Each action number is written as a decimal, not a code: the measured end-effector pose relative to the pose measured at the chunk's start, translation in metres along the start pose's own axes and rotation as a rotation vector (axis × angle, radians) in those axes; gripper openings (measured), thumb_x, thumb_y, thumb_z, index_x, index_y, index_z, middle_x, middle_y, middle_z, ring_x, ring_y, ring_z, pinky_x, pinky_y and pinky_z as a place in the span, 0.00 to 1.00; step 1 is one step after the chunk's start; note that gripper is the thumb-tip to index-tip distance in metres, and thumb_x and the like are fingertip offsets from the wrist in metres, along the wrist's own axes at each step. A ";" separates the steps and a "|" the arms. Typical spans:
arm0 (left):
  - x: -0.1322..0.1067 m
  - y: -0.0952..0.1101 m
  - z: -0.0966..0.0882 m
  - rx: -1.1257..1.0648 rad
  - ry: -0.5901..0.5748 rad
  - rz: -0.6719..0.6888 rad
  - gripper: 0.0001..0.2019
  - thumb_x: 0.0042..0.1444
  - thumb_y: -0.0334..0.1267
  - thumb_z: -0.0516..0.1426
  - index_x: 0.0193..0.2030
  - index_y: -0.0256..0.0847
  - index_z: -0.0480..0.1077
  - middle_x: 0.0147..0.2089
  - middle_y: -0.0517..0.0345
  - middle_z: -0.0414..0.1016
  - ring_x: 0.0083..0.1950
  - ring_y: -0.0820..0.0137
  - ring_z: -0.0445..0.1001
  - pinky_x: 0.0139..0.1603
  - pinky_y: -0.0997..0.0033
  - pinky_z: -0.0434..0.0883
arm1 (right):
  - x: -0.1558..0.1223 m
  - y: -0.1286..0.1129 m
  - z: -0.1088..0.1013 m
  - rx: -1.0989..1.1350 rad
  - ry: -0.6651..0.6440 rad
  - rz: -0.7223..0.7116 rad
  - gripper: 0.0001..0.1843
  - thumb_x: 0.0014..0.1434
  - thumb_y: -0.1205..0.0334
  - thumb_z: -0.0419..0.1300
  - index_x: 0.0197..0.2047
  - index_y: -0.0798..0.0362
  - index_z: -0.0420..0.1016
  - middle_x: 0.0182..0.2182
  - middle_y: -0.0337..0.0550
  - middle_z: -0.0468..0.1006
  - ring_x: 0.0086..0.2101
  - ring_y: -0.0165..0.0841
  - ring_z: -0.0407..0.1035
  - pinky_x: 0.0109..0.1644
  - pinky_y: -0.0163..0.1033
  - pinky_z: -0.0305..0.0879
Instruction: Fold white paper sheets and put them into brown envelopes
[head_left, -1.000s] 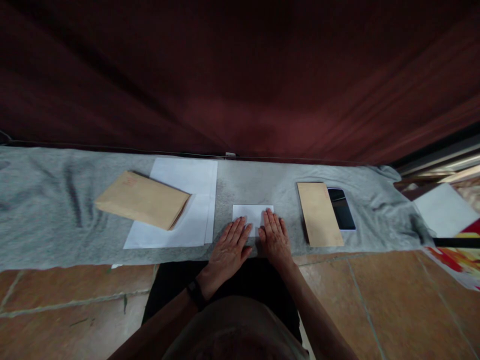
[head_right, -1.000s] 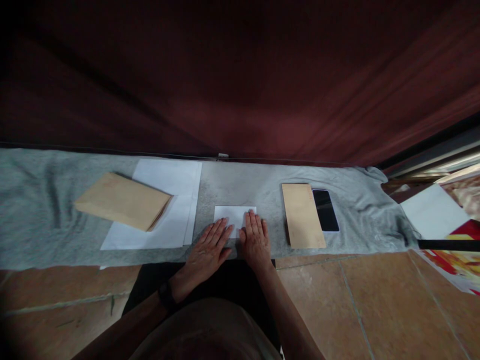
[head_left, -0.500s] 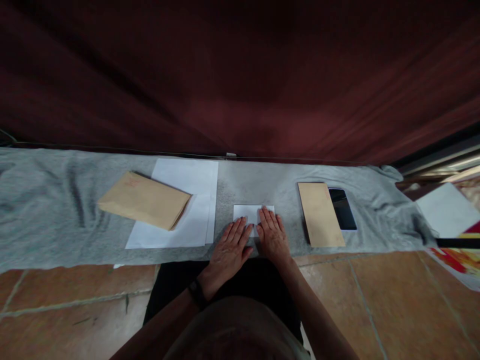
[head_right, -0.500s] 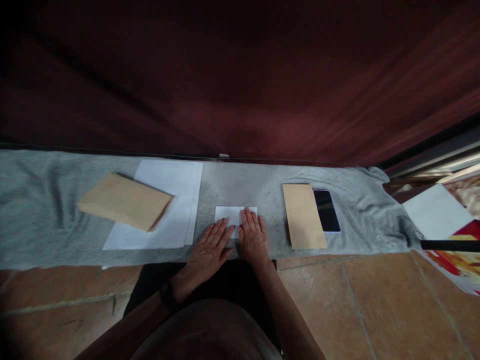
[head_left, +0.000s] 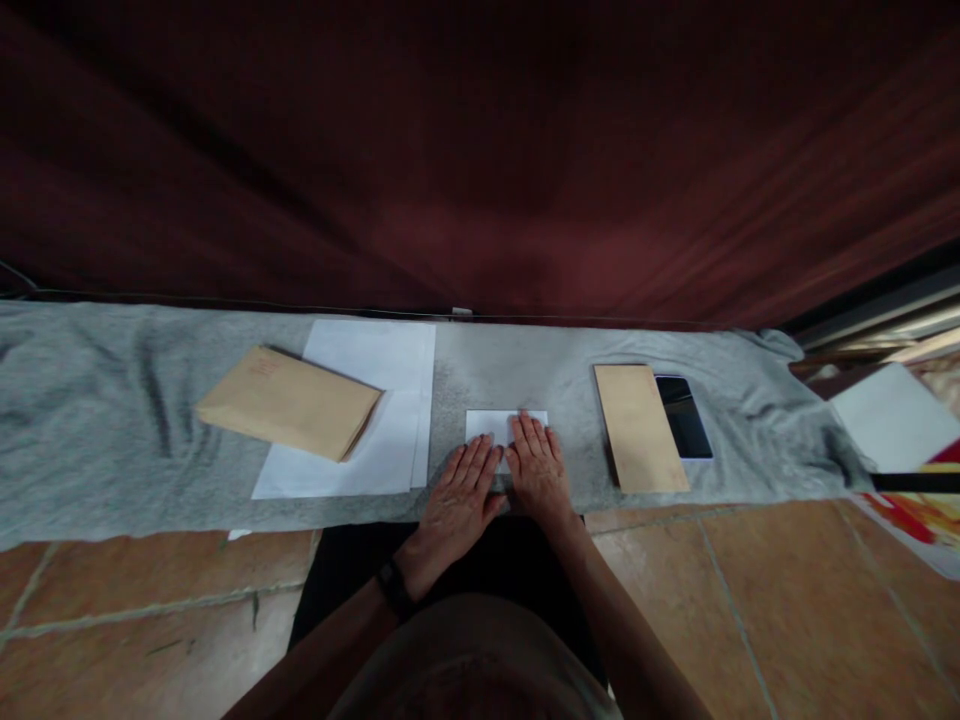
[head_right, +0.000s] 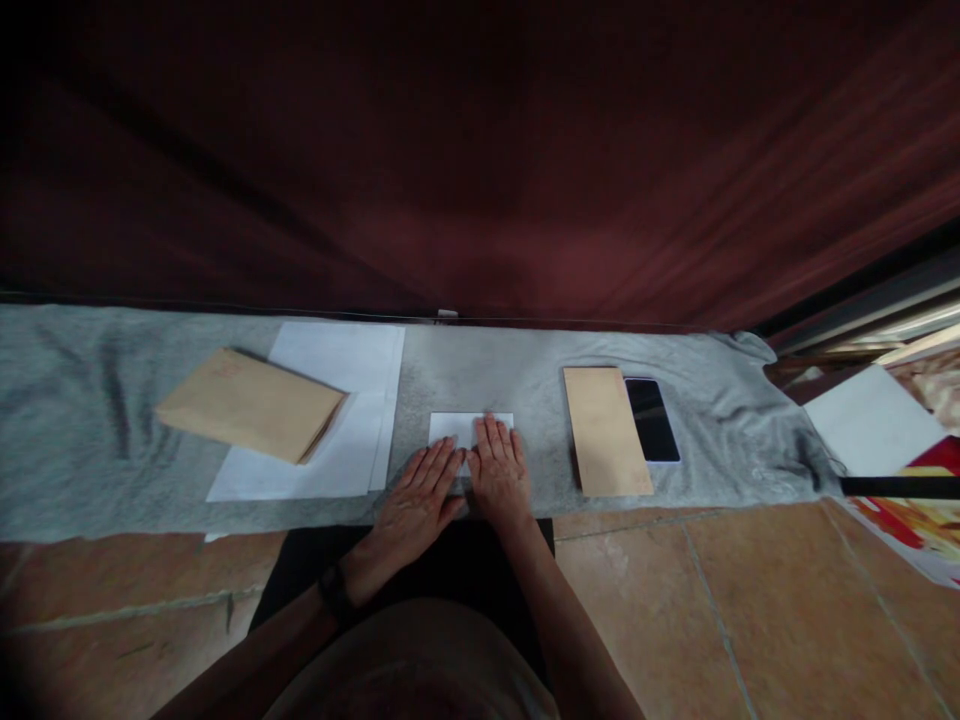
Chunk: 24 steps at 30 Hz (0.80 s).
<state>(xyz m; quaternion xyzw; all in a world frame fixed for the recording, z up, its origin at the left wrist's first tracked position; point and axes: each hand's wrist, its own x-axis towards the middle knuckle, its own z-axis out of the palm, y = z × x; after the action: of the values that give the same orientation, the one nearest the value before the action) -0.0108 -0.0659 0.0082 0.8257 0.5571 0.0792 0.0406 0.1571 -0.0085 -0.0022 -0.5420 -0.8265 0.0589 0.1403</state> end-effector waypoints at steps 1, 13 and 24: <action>0.000 0.000 0.000 0.003 0.003 -0.005 0.31 0.68 0.44 0.51 0.74 0.33 0.52 0.77 0.44 0.51 0.78 0.59 0.47 0.77 0.52 0.50 | -0.002 0.004 0.000 -0.013 0.017 0.007 0.29 0.73 0.58 0.46 0.74 0.57 0.53 0.72 0.52 0.55 0.70 0.43 0.53 0.72 0.54 0.47; 0.031 0.019 -0.001 -0.038 0.041 -0.088 0.27 0.71 0.40 0.43 0.73 0.29 0.55 0.76 0.43 0.53 0.78 0.60 0.47 0.77 0.54 0.49 | -0.011 0.019 0.003 -0.057 0.094 0.022 0.32 0.73 0.56 0.47 0.76 0.58 0.48 0.71 0.54 0.57 0.69 0.44 0.53 0.72 0.54 0.46; 0.047 0.008 0.006 -0.021 0.060 -0.137 0.28 0.70 0.38 0.43 0.74 0.26 0.52 0.77 0.42 0.50 0.79 0.60 0.43 0.77 0.54 0.48 | -0.012 0.020 0.003 -0.032 0.115 0.023 0.33 0.73 0.56 0.47 0.76 0.58 0.46 0.71 0.55 0.58 0.69 0.45 0.54 0.72 0.55 0.46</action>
<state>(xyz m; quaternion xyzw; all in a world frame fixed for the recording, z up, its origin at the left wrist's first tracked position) 0.0148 -0.0254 0.0071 0.7824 0.6124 0.1066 0.0378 0.1777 -0.0108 -0.0121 -0.5561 -0.8117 0.0159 0.1781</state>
